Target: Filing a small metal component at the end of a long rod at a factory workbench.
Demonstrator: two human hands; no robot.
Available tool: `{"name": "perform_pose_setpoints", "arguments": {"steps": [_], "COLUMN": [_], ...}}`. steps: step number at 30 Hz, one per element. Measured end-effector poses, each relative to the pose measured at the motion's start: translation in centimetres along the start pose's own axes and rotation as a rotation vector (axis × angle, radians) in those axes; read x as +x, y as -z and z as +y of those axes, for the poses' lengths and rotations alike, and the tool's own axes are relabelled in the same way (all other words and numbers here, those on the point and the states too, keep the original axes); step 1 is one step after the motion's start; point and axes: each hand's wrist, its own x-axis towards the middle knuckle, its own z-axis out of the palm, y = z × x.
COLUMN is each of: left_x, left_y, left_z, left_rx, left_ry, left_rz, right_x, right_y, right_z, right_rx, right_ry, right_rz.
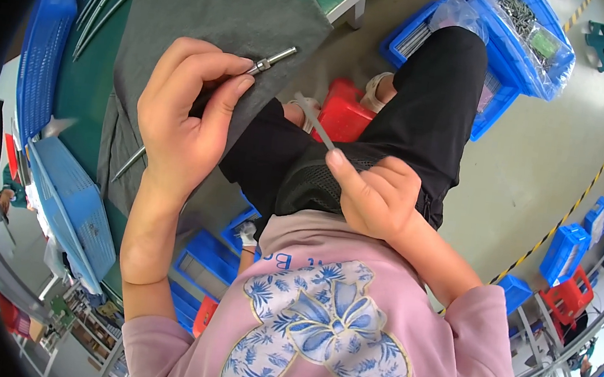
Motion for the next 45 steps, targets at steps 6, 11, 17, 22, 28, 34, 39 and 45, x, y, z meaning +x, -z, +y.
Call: {"name": "perform_pose_setpoints", "arguments": {"steps": [6, 11, 17, 22, 28, 34, 39, 45], "left_x": [0.0, 0.0, 0.1, 0.1, 0.0, 0.0, 0.2, 0.1], "left_y": [0.0, 0.1, 0.1, 0.5, 0.4, 0.2, 0.2, -0.1], "left_z": [-0.2, -0.1, -0.1, -0.3, -0.1, -0.1, 0.0, 0.1], "left_rx": [0.017, 0.001, -0.005, 0.013, -0.007, -0.020, -0.035, -0.064], "left_ry": [-0.017, 0.002, -0.003, -0.040, -0.008, 0.002, -0.035, 0.002], "left_rz": [0.005, 0.001, -0.003, -0.056, -0.064, -0.039, -0.047, -0.025], "right_x": [3.2, 3.4, 3.7, 4.2, 4.8, 4.8, 7.1, 5.9], "right_y": [-0.2, -0.7, -0.5, 0.0, -0.4, -0.2, -0.8, -1.0], "right_z": [-0.1, -0.3, -0.8, -1.3, -1.5, -1.7, -1.6, -1.7], "right_rx": [-0.010, -0.014, -0.014, 0.009, -0.028, -0.050, -0.146, -0.170], "right_ry": [-0.046, -0.049, -0.076, -0.101, -0.126, -0.133, -0.121, -0.110], "right_rz": [0.028, 0.046, 0.042, 0.010, 0.009, -0.019, 0.054, 0.069]}}
